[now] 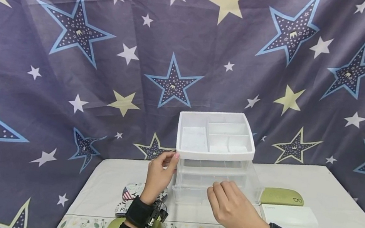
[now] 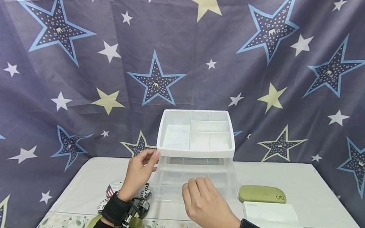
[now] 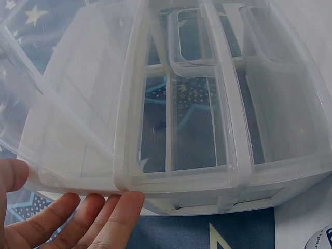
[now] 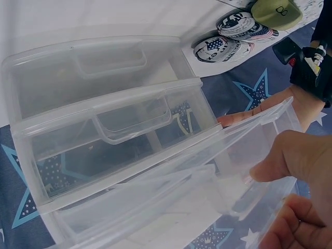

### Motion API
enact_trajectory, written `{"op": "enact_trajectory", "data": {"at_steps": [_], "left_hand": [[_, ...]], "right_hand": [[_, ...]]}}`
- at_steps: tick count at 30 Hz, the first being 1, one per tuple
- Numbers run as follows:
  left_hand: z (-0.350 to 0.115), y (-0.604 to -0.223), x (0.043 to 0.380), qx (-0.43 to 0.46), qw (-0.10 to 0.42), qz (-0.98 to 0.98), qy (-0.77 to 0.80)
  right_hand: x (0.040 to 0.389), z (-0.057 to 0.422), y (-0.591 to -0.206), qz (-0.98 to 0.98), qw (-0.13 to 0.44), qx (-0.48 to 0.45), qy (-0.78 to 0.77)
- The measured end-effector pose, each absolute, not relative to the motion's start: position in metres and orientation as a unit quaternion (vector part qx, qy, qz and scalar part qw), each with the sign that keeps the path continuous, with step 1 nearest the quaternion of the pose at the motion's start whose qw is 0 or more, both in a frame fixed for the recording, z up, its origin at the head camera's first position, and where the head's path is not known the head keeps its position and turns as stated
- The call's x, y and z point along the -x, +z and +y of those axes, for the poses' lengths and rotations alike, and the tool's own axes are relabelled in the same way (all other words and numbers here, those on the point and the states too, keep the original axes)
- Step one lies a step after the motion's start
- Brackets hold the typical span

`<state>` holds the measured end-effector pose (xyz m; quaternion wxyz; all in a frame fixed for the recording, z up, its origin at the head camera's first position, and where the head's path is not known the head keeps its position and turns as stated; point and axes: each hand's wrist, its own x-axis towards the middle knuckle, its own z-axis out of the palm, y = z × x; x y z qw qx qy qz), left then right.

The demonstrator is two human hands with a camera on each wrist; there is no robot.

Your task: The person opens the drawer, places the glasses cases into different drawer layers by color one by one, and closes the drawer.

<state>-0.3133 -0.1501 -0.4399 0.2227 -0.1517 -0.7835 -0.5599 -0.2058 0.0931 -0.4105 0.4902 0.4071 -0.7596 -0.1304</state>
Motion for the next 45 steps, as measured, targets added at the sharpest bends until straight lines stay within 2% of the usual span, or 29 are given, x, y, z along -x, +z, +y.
{"op": "enact_trajectory", "data": {"at_steps": [20,37,45], "left_hand": [[-0.149,-0.44,0.313,0.152,0.223,-0.785,-0.558],[-0.149,-0.441,0.314,0.144,0.214,-0.789,-0.558],[-0.149,-0.44,0.313,0.147,0.216,-0.788,-0.557]], "right_hand": [[0.193,0.09,-0.408,-0.753,0.506,-0.411,-0.09],[0.19,0.097,-0.415,-0.767,0.484,-0.411,-0.091],[0.185,0.11,-0.426,-0.762,0.464,-0.44,-0.107]]}}
